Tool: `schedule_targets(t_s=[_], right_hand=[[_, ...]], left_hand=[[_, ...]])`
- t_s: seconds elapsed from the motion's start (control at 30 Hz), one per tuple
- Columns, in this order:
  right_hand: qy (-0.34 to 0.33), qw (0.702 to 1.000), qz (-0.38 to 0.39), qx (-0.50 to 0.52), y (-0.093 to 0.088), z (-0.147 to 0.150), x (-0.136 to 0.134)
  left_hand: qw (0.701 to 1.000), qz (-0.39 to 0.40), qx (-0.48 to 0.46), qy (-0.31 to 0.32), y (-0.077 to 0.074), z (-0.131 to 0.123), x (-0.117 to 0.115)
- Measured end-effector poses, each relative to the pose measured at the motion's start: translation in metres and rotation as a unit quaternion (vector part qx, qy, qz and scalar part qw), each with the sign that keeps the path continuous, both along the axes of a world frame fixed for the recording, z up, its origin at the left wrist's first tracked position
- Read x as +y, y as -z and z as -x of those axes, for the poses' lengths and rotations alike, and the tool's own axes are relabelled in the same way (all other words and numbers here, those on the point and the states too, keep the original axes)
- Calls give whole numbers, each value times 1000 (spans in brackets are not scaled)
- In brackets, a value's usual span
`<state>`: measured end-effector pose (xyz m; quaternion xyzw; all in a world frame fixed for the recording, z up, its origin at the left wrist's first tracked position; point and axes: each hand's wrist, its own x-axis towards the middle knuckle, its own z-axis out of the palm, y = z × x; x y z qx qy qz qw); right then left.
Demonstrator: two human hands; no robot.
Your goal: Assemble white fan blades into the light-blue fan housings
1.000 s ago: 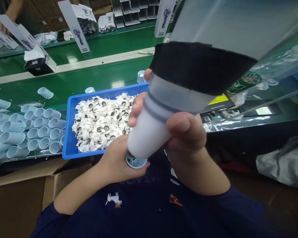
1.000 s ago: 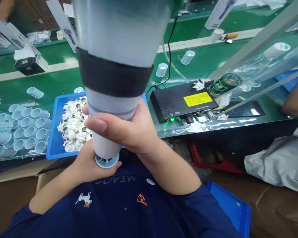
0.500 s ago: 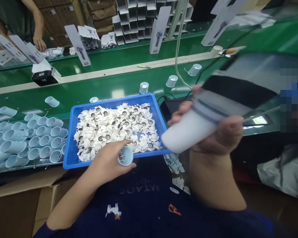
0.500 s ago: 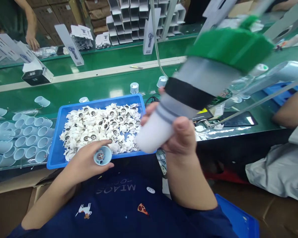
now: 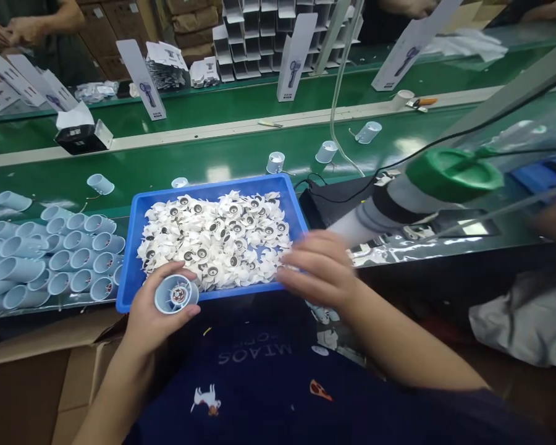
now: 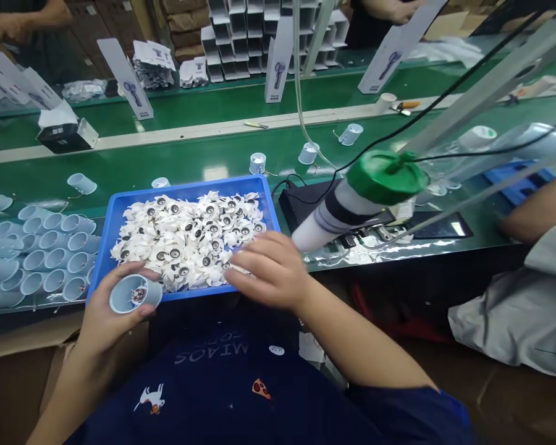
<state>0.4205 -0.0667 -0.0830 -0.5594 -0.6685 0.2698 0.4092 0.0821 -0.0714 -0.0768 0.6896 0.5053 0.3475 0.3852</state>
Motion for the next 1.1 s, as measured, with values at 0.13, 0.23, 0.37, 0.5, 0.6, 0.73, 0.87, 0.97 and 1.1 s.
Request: schedule_targets(t_s=[0.13, 0.23, 0.37, 0.5, 0.6, 0.73, 0.87, 0.97, 1.1], right_hand=[[-164, 944, 37, -284, 20, 39, 49], [-172, 907, 60, -381, 34, 51, 66], [-130, 895, 94, -416, 33, 61, 70], [-99, 939, 120, -306, 11, 58, 68], [-124, 973, 140, -133, -7, 50, 54], [-210, 950, 196, 120, -9, 49, 21], [-250, 900, 236, 268, 1, 55, 1], [-253, 882, 243, 313, 0, 57, -6], [-210, 959, 106, 155, -18, 64, -18]], left_hand=[[999, -1, -44, 30, 5, -9, -7], [998, -8, -60, -6, 8, -11, -12], [995, -12, -78, -59, 16, -4, -15], [993, -5, -103, -59, 21, 5, -16], [994, 20, -90, -52, 17, 4, -15], [1000, -10, -11, 0, 4, -9, -10], [991, -89, 78, 58, -7, -26, -6], [979, -137, 125, 81, -10, -36, -6], [952, -240, 174, 82, -9, -48, -10]])
